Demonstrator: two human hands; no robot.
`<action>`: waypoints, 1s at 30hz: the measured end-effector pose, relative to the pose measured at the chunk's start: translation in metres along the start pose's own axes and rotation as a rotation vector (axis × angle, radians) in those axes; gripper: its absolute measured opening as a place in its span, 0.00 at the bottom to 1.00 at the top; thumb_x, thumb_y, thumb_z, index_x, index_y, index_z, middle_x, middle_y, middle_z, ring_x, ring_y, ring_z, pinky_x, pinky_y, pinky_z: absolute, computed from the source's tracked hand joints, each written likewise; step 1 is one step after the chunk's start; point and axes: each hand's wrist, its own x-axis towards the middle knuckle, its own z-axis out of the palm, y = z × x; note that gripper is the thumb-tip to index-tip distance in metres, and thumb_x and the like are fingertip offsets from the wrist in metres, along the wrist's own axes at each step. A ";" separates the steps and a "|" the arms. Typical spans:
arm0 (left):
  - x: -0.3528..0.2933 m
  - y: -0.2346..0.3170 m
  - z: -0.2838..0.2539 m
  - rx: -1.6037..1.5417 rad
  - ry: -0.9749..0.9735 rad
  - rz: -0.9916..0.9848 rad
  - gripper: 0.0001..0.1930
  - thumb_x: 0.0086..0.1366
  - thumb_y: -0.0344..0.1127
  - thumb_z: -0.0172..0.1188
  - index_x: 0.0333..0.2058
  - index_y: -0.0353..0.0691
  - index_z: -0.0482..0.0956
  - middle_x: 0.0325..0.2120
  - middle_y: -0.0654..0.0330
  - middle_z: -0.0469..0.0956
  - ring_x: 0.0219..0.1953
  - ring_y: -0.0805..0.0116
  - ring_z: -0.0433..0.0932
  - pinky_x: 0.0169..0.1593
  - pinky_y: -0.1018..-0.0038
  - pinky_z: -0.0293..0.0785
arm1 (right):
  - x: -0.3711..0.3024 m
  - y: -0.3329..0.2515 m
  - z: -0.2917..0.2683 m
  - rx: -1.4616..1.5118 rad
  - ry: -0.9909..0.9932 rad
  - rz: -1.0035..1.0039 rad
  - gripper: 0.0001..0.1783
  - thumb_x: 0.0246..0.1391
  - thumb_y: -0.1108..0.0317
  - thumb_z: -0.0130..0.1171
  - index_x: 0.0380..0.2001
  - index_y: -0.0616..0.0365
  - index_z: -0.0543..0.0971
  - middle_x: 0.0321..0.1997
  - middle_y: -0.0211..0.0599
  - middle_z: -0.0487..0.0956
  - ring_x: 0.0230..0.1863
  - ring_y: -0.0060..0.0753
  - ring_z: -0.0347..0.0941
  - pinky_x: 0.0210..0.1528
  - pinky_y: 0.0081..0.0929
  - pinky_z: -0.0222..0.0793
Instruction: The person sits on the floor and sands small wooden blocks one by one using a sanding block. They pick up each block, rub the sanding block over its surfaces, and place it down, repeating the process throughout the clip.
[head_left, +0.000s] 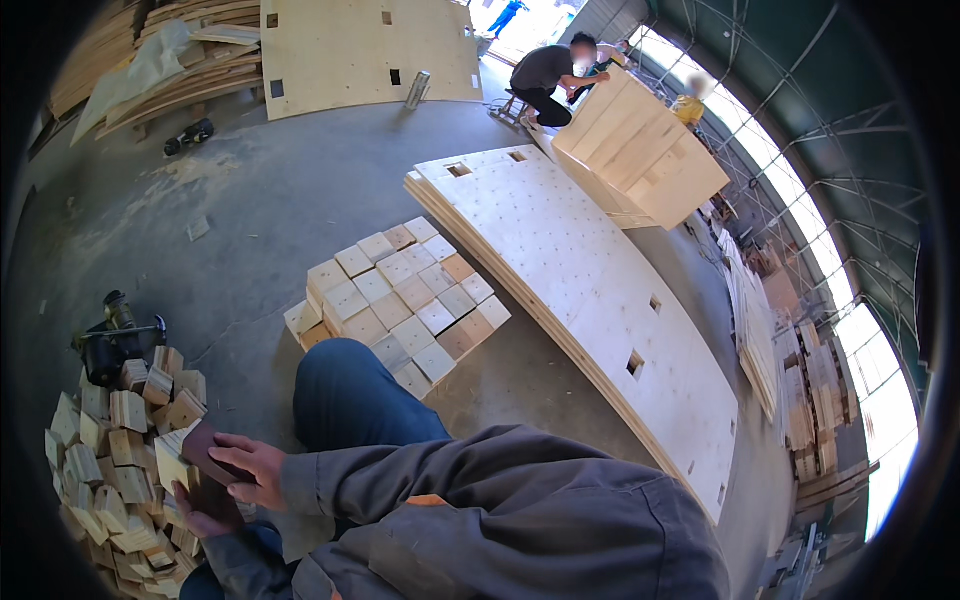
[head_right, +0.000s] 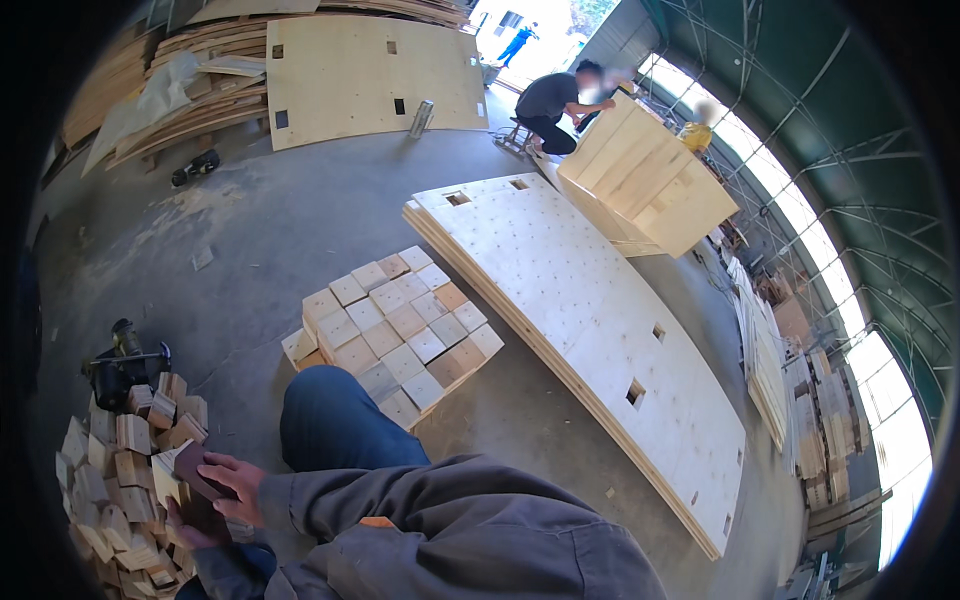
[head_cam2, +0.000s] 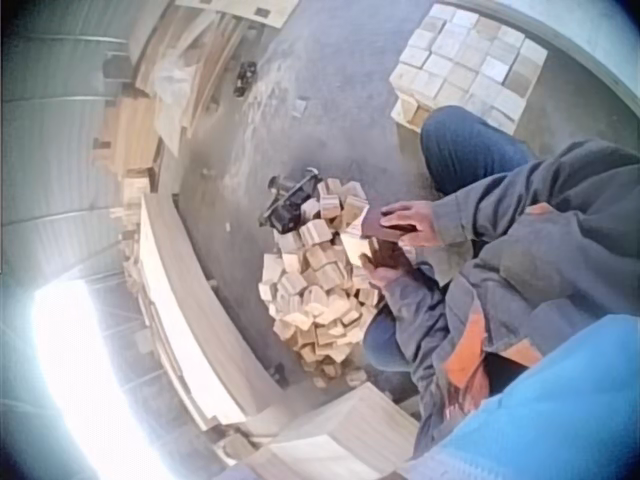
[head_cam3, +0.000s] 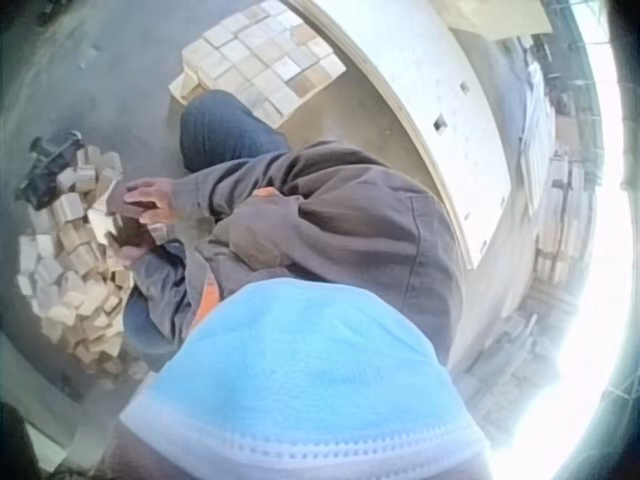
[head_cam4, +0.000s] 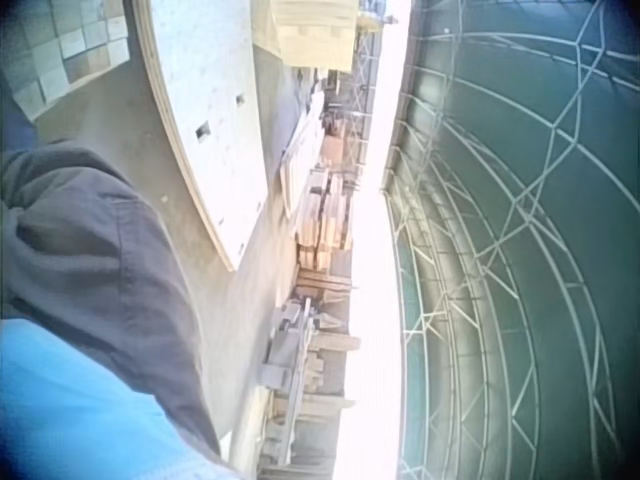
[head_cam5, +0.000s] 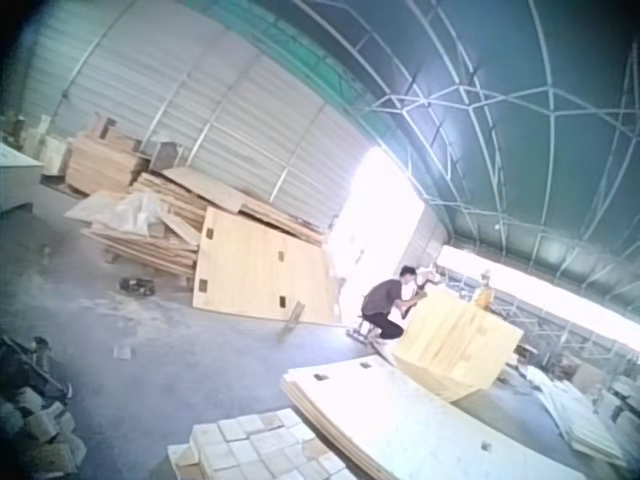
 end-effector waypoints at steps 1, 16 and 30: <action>-0.002 0.001 0.002 0.002 -0.001 0.000 0.32 0.68 0.59 0.50 0.60 0.38 0.69 0.53 0.50 0.75 0.54 0.54 0.75 0.59 0.61 0.71 | 0.001 -0.002 -0.001 0.005 -0.003 0.003 0.37 0.52 0.72 0.63 0.65 0.56 0.63 0.72 0.58 0.53 0.68 0.64 0.58 0.64 0.45 0.64; -0.006 -0.001 0.002 0.064 -0.021 -0.048 0.39 0.65 0.67 0.49 0.60 0.37 0.69 0.55 0.49 0.74 0.54 0.53 0.74 0.60 0.58 0.69 | -0.008 0.000 0.009 -0.062 -0.030 -0.046 0.37 0.52 0.70 0.63 0.65 0.54 0.64 0.71 0.59 0.54 0.67 0.67 0.59 0.64 0.47 0.63; 0.001 -0.013 -0.006 -0.065 -0.085 -0.040 0.31 0.64 0.53 0.57 0.60 0.41 0.67 0.51 0.52 0.76 0.52 0.52 0.76 0.58 0.55 0.73 | 0.068 0.033 0.019 -0.259 0.178 -0.112 0.28 0.54 0.64 0.63 0.57 0.64 0.72 0.62 0.55 0.70 0.63 0.52 0.68 0.63 0.36 0.64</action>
